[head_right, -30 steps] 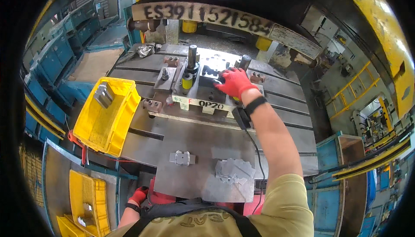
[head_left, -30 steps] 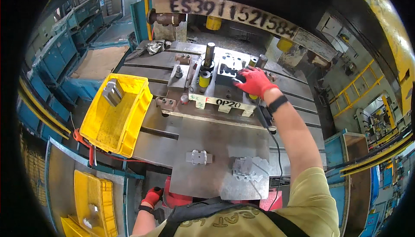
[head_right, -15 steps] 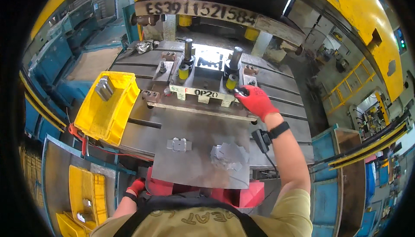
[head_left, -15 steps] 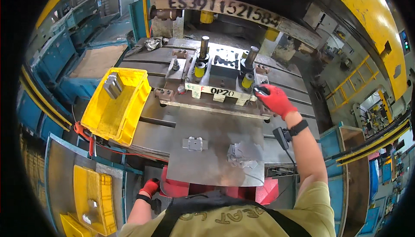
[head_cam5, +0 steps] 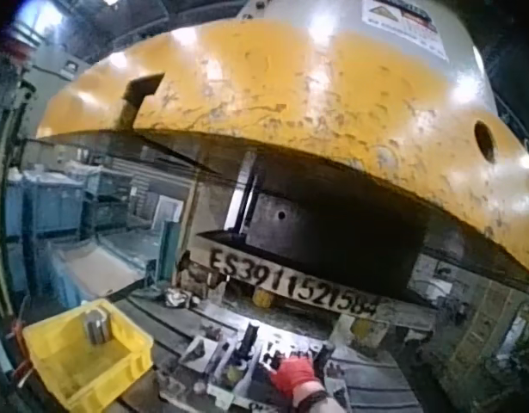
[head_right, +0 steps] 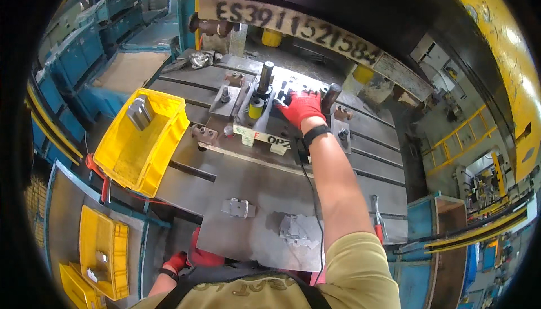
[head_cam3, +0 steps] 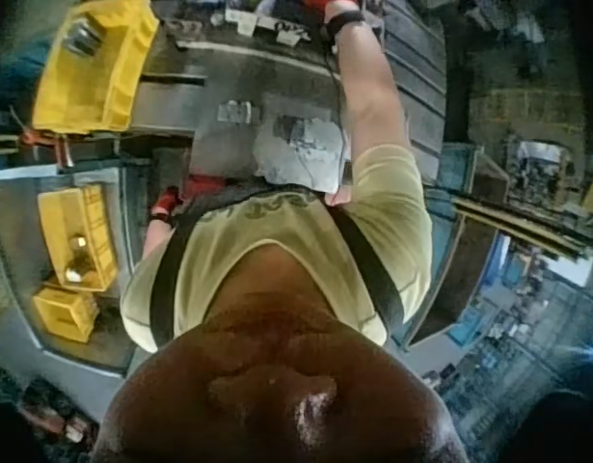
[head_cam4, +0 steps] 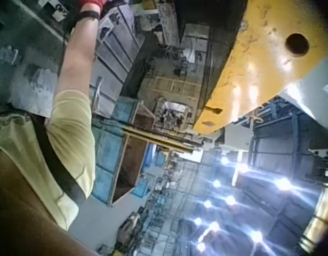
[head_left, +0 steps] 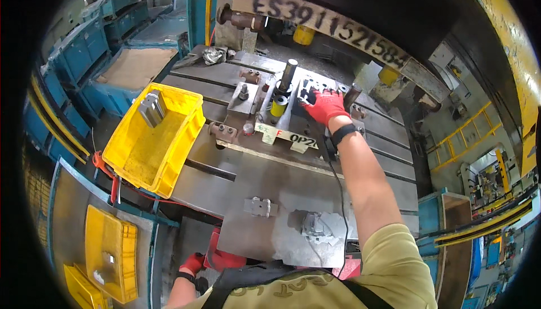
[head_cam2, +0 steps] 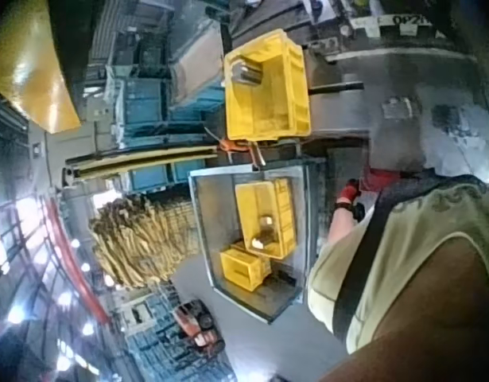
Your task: Operates a large manual industrial press to stamp metal components.
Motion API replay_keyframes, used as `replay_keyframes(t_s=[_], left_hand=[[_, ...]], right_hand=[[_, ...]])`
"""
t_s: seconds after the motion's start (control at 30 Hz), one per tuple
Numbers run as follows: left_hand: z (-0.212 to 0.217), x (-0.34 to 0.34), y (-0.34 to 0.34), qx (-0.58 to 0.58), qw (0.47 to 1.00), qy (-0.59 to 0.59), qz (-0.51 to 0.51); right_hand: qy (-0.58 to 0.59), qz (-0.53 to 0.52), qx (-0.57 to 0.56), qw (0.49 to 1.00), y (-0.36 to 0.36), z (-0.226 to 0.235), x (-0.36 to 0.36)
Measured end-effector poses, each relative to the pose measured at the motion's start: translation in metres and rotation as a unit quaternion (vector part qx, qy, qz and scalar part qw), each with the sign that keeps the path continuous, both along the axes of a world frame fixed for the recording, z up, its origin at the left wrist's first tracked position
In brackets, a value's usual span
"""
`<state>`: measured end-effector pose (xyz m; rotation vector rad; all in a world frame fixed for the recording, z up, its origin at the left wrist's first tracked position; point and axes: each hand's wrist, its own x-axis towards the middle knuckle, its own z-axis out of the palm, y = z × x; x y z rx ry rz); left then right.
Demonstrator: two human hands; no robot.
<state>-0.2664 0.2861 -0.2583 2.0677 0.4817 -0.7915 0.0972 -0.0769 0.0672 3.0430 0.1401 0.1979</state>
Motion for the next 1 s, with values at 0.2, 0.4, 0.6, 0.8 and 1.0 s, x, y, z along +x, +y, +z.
replay_keyframes(t_s=[0.2,0.4,0.6,0.8,1.0], left_hand=[[-0.01,0.023,0.005,0.025,0.996,-0.083,-0.021],[-0.009,0.032,0.008,-0.026,0.999,-0.005,0.041],[0.018,0.015,0.034,-0.382,0.879,0.21,0.192],[0.067,0.041,-0.022,-0.393,0.916,-0.066,-0.051],[0.012,0.041,-0.019,-0.331,0.93,-0.161,0.027]], right_hand=[[-0.04,0.045,0.023,0.998,0.003,-0.004,-0.014],[-0.133,0.156,0.104,0.973,-0.052,-0.003,-0.094],[-0.059,-0.198,0.415,0.886,-0.137,-0.028,-0.243],[0.026,-0.435,0.556,0.707,-0.187,-0.201,-0.387],[0.093,-0.362,0.765,0.524,-0.148,-0.301,-0.436]])
